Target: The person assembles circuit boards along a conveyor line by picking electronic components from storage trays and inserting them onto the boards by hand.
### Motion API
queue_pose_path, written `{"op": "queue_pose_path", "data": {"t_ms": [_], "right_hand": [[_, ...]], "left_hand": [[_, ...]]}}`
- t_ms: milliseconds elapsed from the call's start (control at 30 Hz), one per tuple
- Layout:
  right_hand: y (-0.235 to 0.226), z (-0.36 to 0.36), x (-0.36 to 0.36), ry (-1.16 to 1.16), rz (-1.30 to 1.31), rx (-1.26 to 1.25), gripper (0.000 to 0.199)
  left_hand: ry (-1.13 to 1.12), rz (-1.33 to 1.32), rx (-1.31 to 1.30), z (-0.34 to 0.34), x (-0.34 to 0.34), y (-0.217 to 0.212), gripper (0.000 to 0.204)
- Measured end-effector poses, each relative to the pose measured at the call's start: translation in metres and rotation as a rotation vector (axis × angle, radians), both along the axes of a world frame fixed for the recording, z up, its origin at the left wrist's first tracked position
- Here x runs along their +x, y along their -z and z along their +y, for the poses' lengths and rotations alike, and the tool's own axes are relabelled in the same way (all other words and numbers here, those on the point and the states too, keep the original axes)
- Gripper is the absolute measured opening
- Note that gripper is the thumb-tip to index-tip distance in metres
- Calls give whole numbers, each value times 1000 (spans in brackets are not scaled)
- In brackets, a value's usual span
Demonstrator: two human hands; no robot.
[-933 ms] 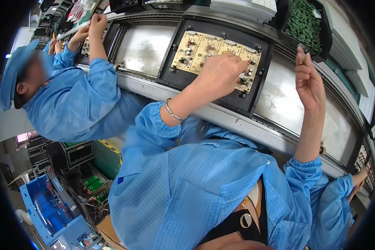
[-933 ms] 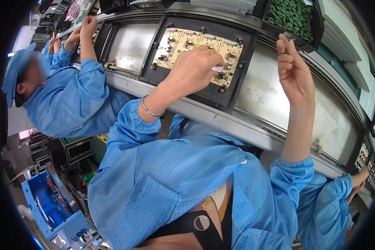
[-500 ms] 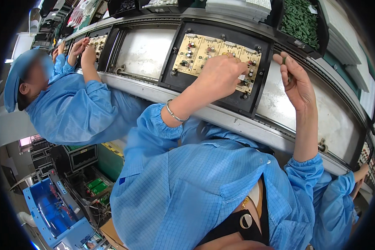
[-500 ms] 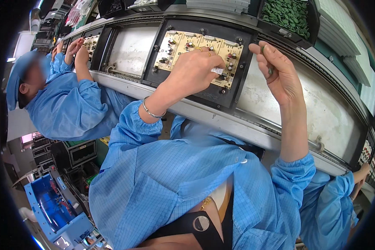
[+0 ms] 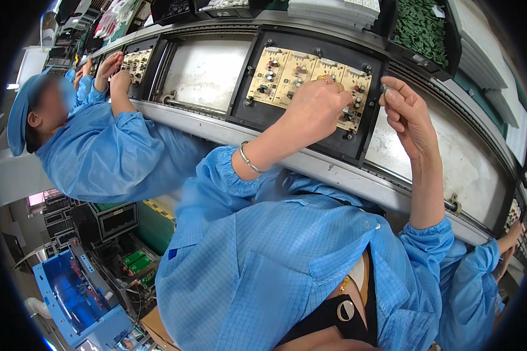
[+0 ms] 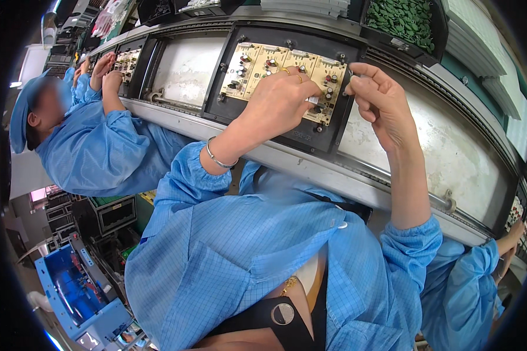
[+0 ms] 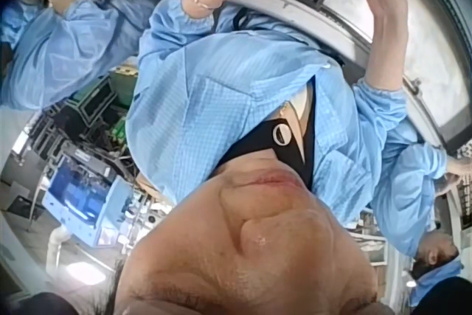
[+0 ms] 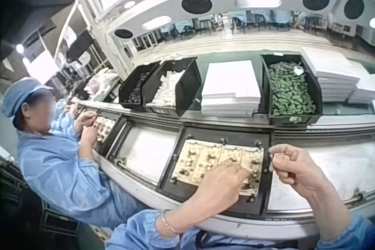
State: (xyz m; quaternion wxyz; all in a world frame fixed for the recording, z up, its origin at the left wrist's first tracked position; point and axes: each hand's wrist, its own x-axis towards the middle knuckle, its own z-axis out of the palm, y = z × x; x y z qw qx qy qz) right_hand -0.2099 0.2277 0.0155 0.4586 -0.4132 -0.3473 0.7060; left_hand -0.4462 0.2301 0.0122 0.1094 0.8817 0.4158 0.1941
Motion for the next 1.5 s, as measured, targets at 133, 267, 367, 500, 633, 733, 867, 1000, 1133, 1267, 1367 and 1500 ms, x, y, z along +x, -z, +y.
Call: {"op": "queue_pose_path", "data": {"t_ms": [133,267,367,500,633,733,867,1000,1133,1267,1367,1500], "right_hand": [[6,1,2,-23,-105,36,23],[2,-2,-2,-54,-172,63,22],[-4,-5,-8,-123,-219,76,21],[-7,-7,-19,-148,-460,148,23],[7,-7,-18,-101,-752,440,19],[-7,-13,-30,-55,-898,427,14],[-11,-18,-39,-42,-1006,482,13],[-7,-22,-45,-35,-1101,670,12],[-7,-26,-51,-29,-1182,763,12],[-10,-30,-54,-32,-1227,753,12],[-11,-31,-56,-36,-1270,747,12],[-14,-31,-60,-49,-1326,737,10]], "left_hand": [[44,-59,-47,5,-11,-2,20],[14,-223,-125,13,-35,-9,21],[-48,-220,-242,17,-52,-10,23],[-62,-214,-203,14,-55,-8,21],[-41,-213,-235,14,-50,2,19],[-29,-149,-138,13,-49,1,20],[0,-145,-92,12,-48,0,20],[19,-156,-105,9,-49,-2,24],[57,-222,-132,8,-54,-4,28],[33,-242,-134,11,-63,-20,28],[-66,-161,-103,19,-72,-31,27],[-61,-217,-58,37,-81,-44,26]]}}
